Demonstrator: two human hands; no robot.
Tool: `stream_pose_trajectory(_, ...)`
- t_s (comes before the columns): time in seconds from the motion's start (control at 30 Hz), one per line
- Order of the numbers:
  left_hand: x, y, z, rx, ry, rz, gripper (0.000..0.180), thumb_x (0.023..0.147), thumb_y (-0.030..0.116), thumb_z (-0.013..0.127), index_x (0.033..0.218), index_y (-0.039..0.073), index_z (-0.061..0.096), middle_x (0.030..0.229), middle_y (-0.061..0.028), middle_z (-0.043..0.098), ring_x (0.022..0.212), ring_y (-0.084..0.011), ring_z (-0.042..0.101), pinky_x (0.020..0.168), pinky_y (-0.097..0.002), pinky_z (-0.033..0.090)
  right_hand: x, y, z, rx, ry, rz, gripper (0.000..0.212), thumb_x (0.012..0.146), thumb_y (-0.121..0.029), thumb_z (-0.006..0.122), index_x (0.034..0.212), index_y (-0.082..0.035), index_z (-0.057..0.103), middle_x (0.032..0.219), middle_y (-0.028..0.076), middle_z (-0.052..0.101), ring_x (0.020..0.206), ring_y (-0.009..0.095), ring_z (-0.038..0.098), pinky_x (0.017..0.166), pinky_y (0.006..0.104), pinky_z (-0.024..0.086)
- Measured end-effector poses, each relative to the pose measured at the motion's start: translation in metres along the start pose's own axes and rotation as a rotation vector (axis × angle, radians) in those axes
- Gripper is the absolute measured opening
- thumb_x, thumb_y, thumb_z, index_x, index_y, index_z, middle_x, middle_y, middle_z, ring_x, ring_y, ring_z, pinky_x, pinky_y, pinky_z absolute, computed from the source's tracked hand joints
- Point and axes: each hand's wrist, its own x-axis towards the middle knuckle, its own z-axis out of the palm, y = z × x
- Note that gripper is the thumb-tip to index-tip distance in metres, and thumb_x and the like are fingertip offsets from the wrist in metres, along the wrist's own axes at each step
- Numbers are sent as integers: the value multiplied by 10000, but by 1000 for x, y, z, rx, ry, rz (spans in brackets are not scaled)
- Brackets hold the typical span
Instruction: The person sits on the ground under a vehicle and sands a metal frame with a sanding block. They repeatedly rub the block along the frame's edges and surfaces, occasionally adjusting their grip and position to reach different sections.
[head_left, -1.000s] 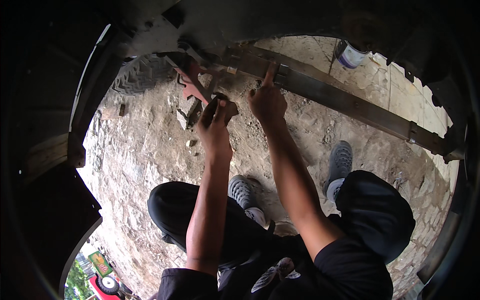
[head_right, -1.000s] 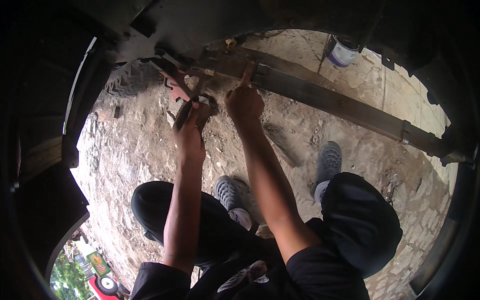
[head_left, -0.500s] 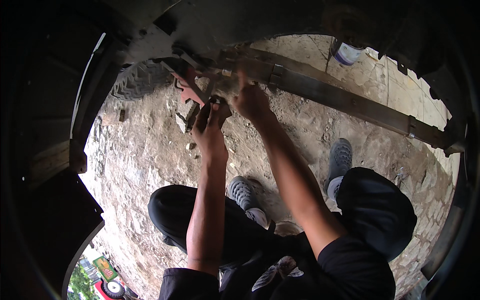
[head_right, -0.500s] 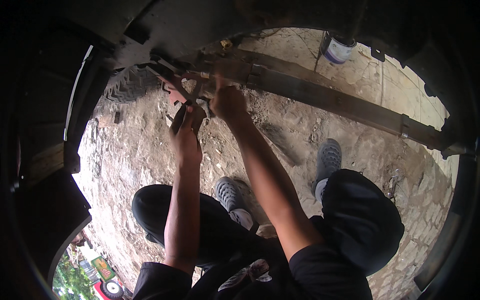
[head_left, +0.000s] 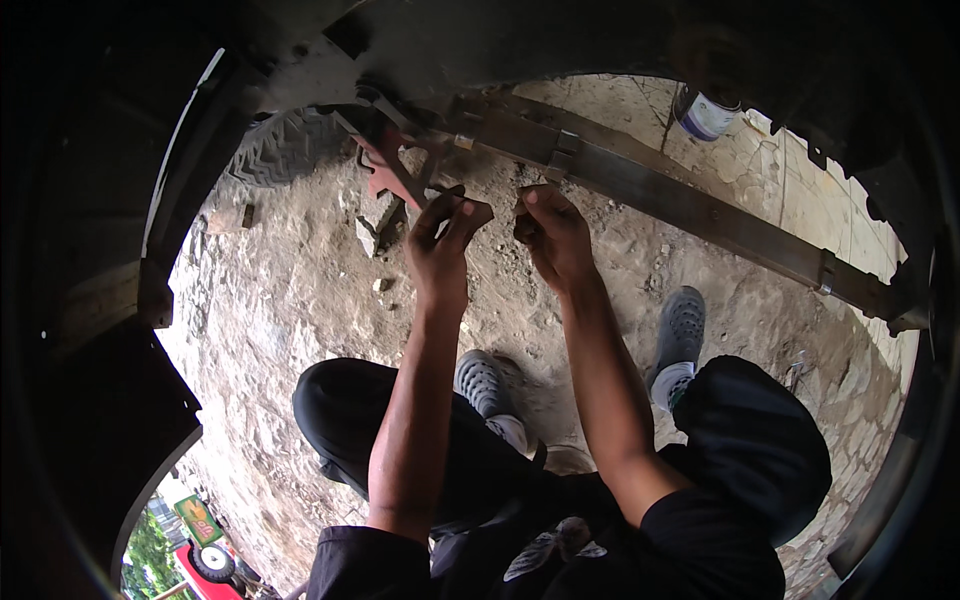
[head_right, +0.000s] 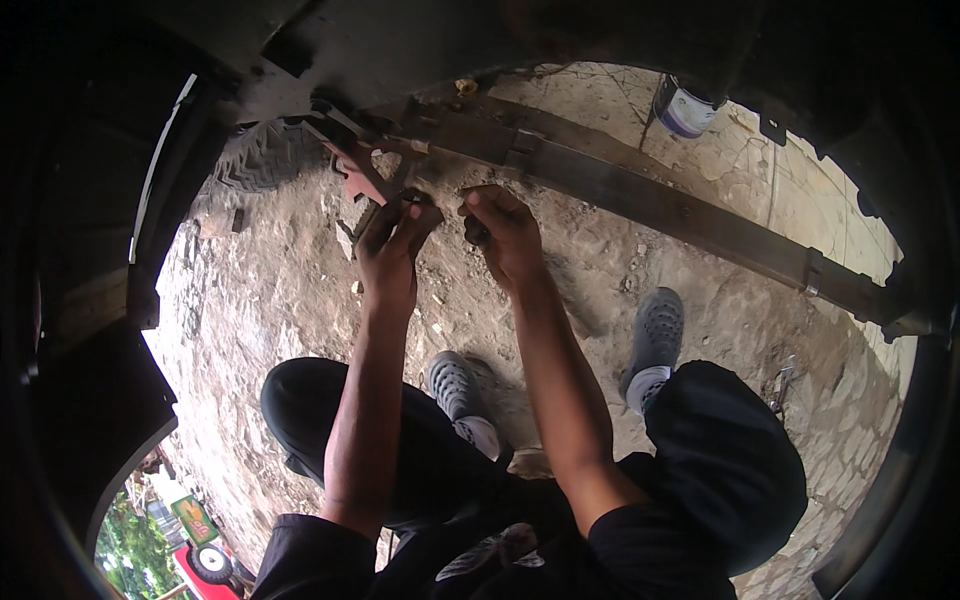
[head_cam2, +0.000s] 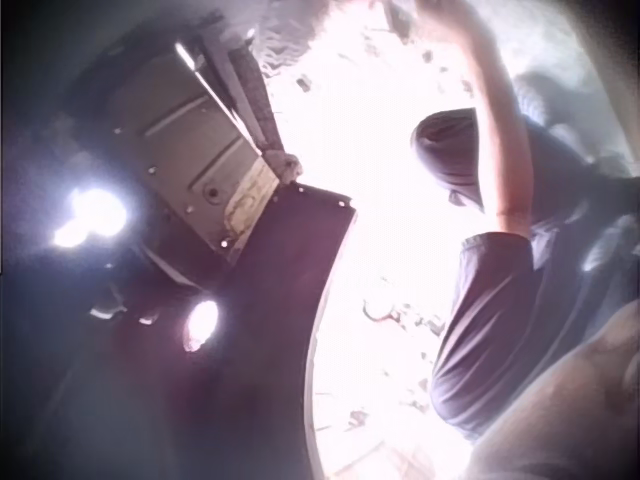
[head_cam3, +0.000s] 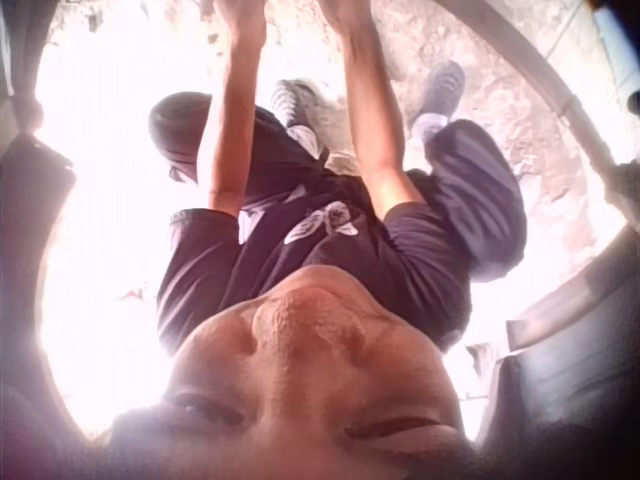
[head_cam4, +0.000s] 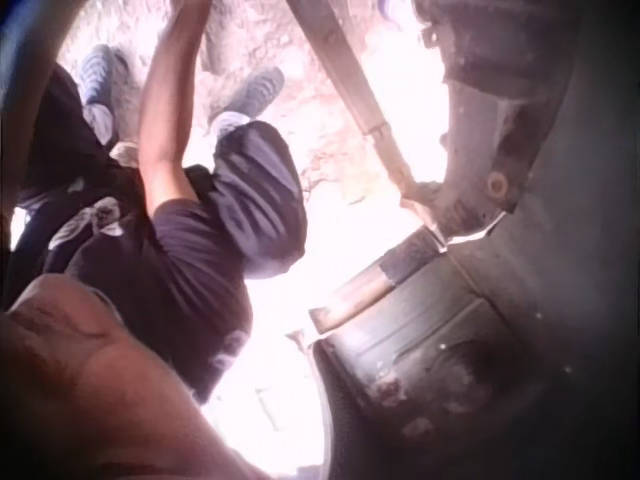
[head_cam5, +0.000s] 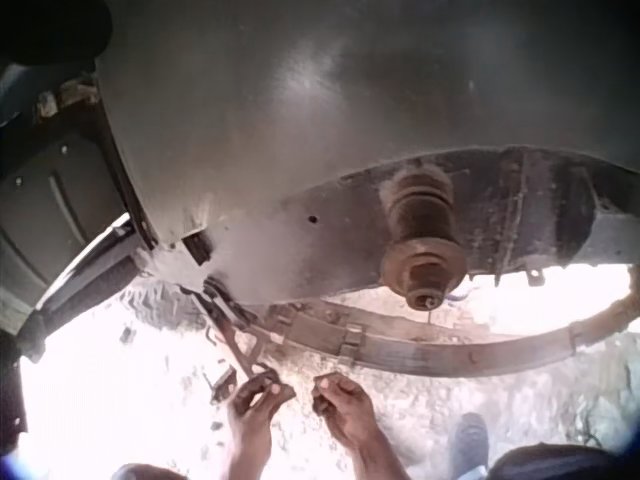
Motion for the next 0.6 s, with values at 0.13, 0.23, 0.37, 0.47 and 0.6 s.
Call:
stream_pose_trajectory(0.13, -6, 2, 17, 9, -43, -39, 261, 996, 56, 746, 1223, -55, 682, 1145, -116, 735, 1025, -218, 749, 954, -354, 623, -12, -28, 18, 165, 60, 45, 241, 977, -236, 822, 1096, -40, 746, 928, 49, 742, 651, 87, 572, 612, 257, 454)
stream_pose_trajectory(0.23, -11, 0, 32, -6, -53, -44, 360, 977, 71, 779, 1289, -82, 682, 1096, -135, 768, 1015, -202, 759, 914, -305, 606, -15, -37, 9, 135, 70, 33, 261, 964, -257, 840, 1070, -40, 739, 923, 53, 735, 635, 79, 564, 583, 242, 428)
stream_pose_trajectory(0.37, -19, 2, 50, -50, -101, -89, 325, 973, 58, 780, 1257, -75, 695, 1098, -142, 769, 1014, -211, 768, 947, -313, 599, -17, -45, -5, 103, 115, -14, 281, 962, -270, 844, 1086, -40, 740, 914, 55, 730, 613, 59, 541, 552, 223, 392)
stream_pose_trajectory(0.47, -23, -2, 57, -95, -117, -71, 310, 967, 43, 778, 1247, -68, 702, 1087, -130, 769, 1000, -204, 764, 956, -318, 598, -24, -60, 7, -126, 117, -39, 334, 951, -216, 846, 1176, 4, 734, 993, 72, 762, 709, 94, 643, 624, 232, 467)
stream_pose_trajectory(0.6, -27, -7, 52, -175, -215, -109, 332, 981, 59, 766, 1282, -59, 688, 1146, -123, 752, 1054, -202, 741, 990, -335, 591, -30, -58, -1, -518, -76, -259, 383, 933, -146, 847, 1242, 43, 721, 1068, 111, 786, 874, 151, 738, 794, 279, 573)
